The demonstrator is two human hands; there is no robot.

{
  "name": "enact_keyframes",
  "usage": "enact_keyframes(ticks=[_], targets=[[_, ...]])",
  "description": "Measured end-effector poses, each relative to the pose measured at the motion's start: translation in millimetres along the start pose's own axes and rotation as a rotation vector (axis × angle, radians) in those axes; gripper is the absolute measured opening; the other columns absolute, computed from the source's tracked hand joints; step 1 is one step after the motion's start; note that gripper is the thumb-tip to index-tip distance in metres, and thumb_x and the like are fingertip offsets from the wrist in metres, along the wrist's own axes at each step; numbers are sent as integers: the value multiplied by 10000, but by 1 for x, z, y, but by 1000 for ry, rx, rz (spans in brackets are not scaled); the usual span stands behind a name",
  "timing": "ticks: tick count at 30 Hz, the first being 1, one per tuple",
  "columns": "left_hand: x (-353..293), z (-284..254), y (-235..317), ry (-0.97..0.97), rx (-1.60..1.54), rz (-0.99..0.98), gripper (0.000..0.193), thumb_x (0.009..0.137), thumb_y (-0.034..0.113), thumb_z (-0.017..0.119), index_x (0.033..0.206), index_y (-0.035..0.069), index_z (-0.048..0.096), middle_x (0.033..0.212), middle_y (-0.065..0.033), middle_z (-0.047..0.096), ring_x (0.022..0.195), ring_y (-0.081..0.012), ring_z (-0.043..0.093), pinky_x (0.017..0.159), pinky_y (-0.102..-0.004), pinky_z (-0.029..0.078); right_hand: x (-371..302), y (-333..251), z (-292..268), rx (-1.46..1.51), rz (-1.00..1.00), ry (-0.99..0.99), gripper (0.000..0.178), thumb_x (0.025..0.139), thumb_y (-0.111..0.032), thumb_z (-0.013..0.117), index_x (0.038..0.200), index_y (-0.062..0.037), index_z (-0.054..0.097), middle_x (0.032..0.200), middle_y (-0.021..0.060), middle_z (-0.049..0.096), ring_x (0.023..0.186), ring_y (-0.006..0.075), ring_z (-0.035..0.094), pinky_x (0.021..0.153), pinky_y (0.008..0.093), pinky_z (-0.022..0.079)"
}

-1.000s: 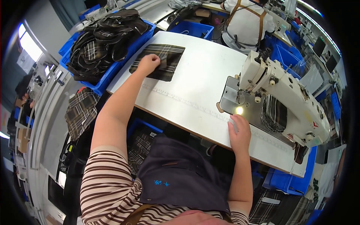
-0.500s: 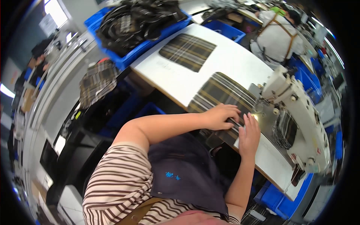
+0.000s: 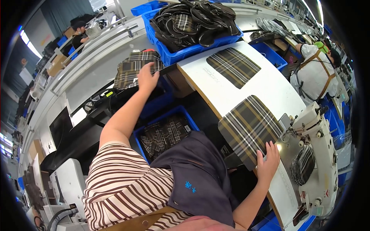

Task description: Sewing pieces of plaid fabric together using an industrial sewing machine.

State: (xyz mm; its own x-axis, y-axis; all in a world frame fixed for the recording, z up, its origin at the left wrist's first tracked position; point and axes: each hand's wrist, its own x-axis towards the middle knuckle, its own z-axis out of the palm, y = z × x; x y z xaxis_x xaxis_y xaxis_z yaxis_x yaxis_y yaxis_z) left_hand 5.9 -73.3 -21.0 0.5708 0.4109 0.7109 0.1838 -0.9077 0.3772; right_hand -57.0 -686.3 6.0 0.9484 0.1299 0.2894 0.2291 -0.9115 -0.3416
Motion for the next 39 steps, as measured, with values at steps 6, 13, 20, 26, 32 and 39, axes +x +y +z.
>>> enact_keyframes(ticks=[6, 13, 20, 26, 32, 39], targets=[[14, -16, -40, -592, 203, -426, 508, 947, 531, 642, 1331, 204, 704, 1323, -135, 712, 1274, -355, 632, 1106, -538, 423, -1, 3, 2, -14, 7, 0, 490, 951, -296, 709, 1375, -57, 659, 1505, 105, 591, 1472, 324, 449, 1224, 473, 316], [38, 12, -80, -572, -68, -599, 458, 923, 516, 661, 1219, 187, 782, 1220, -120, 757, 1168, -298, 690, 1036, -455, 470, 0, 5, 3, 1, -16, 19, 479, 947, -294, 710, 1356, -49, 671, 1494, 115, 600, 1460, 326, 465, 1218, 475, 327], [63, 17, -76, -281, -419, -888, 354, 921, 281, 618, 1110, 14, 754, 1088, -177, 762, 995, -319, 703, 905, -424, 528, -1, 4, 4, 7, 1, 31, 492, 931, -303, 737, 1342, -42, 672, 1472, 120, 611, 1436, 343, 479, 1210, 490, 330], [98, -40, -20, 190, -181, -151, 331, 1065, 344, 509, 1151, 62, 659, 1068, -243, 723, 1050, -461, 666, 859, -514, 514, 0, 4, 2, 6, -24, 27, 472, 947, -295, 703, 1341, -37, 672, 1484, 132, 603, 1444, 342, 481, 1208, 480, 335], [117, -92, 128, 184, -348, 215, 197, 1102, 260, 528, 1162, 95, 617, 863, -131, 667, 786, -303, 649, 744, -389, 505, -6, 9, 3, 15, -36, 82, 473, 928, -290, 740, 1322, -36, 677, 1460, 131, 616, 1420, 350, 494, 1197, 491, 347], [107, -74, 269, -149, -1117, 142, 223, 1105, 231, 553, 1157, 31, 638, 970, 27, 623, 911, -75, 529, 845, -243, 450, 0, 1, 1, 25, -51, 116, 446, 921, -292, 741, 1281, -33, 698, 1438, 140, 629, 1395, 366, 511, 1182, 495, 364]])
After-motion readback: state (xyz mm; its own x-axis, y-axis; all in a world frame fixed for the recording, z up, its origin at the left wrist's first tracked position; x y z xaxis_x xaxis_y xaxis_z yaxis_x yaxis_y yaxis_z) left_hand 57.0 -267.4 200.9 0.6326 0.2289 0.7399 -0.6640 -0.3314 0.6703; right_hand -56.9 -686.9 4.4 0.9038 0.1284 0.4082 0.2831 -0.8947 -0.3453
